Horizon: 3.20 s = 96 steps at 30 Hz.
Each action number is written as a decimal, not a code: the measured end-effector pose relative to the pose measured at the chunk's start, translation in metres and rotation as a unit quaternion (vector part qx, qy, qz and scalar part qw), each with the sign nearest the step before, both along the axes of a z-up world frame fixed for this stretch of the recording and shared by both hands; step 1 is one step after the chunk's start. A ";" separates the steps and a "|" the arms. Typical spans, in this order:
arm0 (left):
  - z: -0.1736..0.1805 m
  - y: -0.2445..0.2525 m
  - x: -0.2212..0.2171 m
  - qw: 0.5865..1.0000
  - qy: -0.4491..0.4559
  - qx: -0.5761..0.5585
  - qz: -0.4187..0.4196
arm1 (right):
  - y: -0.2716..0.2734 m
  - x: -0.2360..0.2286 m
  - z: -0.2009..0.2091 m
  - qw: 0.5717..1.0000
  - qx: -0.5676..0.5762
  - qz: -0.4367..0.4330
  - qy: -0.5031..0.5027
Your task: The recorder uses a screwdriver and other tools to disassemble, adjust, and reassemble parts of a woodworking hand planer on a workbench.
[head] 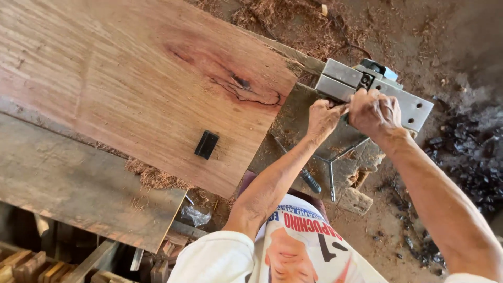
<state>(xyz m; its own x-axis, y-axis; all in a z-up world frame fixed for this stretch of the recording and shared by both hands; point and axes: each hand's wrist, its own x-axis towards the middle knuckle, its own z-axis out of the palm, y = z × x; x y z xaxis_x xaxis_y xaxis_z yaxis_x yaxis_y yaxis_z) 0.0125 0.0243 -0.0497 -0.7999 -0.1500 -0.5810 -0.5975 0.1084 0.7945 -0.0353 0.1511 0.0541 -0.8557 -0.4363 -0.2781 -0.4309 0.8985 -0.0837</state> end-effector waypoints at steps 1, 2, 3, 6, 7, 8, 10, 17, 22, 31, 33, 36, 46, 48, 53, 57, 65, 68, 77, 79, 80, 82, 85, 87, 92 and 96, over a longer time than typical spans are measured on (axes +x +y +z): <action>-0.004 0.001 0.001 0.999 0.036 0.006 0.015 | 0.000 -0.002 0.001 1.000 -0.009 -0.014 0.002; -0.008 0.002 0.002 0.997 0.071 0.013 0.030 | -0.001 -0.005 0.002 0.999 -0.017 -0.028 0.005; 0.002 -0.001 0.000 0.997 0.072 0.016 0.027 | 0.001 -0.003 0.002 0.999 -0.015 -0.031 0.005; 0.025 -0.008 -0.008 0.999 0.026 0.034 0.020 | 0.001 -0.002 0.008 0.997 -0.041 -0.064 0.009; 0.030 -0.009 -0.008 0.999 0.027 0.041 0.020 | 0.000 0.000 0.015 0.997 -0.067 -0.035 0.016; 0.034 -0.010 -0.007 0.998 0.027 0.047 0.019 | 0.000 0.002 0.022 0.995 -0.093 -0.005 0.023; 0.028 -0.009 -0.006 0.997 0.008 0.072 0.030 | 0.005 -0.003 0.014 0.996 -0.089 0.016 0.019; 0.028 -0.008 -0.007 0.998 0.022 0.043 0.041 | 0.003 -0.023 0.014 0.981 0.031 0.190 -0.011; 0.014 -0.003 -0.007 0.999 -0.018 0.033 0.014 | -0.001 -0.022 0.016 0.981 0.010 -0.039 -0.189; 0.031 -0.009 -0.009 0.997 0.014 0.070 0.023 | 0.017 -0.018 0.016 0.992 -0.054 0.117 -0.006; 0.032 -0.010 -0.010 0.996 0.012 0.087 0.026 | 0.019 -0.021 0.010 0.990 -0.031 0.133 -0.020; 0.030 -0.008 -0.009 0.997 -0.002 0.078 0.025 | 0.019 -0.020 -0.002 0.982 -0.065 0.172 0.037; 0.031 -0.005 -0.006 0.997 0.050 0.046 0.030 | 0.004 -0.002 0.007 0.988 -0.052 -0.086 -0.121; 0.030 -0.008 -0.005 0.995 0.070 0.057 0.036 | 0.009 0.005 0.005 0.983 -0.060 -0.103 -0.142; 0.029 -0.012 -0.005 0.999 0.040 0.010 -0.001 | 0.022 0.010 -0.004 0.974 -0.213 0.017 0.071; 0.023 -0.011 -0.003 0.998 0.048 -0.039 -0.015 | 0.017 0.006 -0.010 0.984 -0.155 0.046 0.078; 0.020 -0.006 0.000 0.998 0.051 0.013 0.034 | 0.002 -0.012 0.014 0.983 0.036 0.172 0.055; 0.027 -0.008 -0.003 0.997 0.042 0.050 0.028 | 0.004 -0.011 0.001 0.971 0.132 0.185 -0.067; 0.036 -0.016 -0.005 0.995 0.086 0.050 0.006 | 0.033 0.007 -0.018 0.985 -0.132 -0.112 -0.014; 0.030 -0.021 -0.005 0.999 0.034 0.029 -0.024 | 0.034 0.000 -0.011 0.973 -0.201 -0.109 0.026; 0.027 -0.022 -0.004 0.998 -0.017 0.010 -0.052 | 0.035 -0.002 -0.007 0.956 -0.266 -0.103 0.066; 0.036 -0.023 -0.006 0.998 -0.002 0.025 -0.050 | 0.032 -0.012 -0.010 0.961 -0.261 -0.050 0.081; 0.038 -0.018 -0.004 0.998 0.025 0.013 -0.048 | 0.030 -0.019 -0.014 0.976 -0.193 0.034 0.094; 0.039 -0.015 -0.003 0.998 0.036 -0.016 -0.048 | 0.031 -0.020 -0.014 0.985 -0.133 0.068 0.091; 0.039 -0.012 -0.005 0.998 0.013 0.055 0.008 | 0.037 -0.021 -0.036 0.977 -0.210 -0.012 0.015; 0.042 -0.014 -0.007 0.998 -0.008 0.061 0.009 | 0.030 -0.021 -0.019 0.987 -0.159 -0.004 0.025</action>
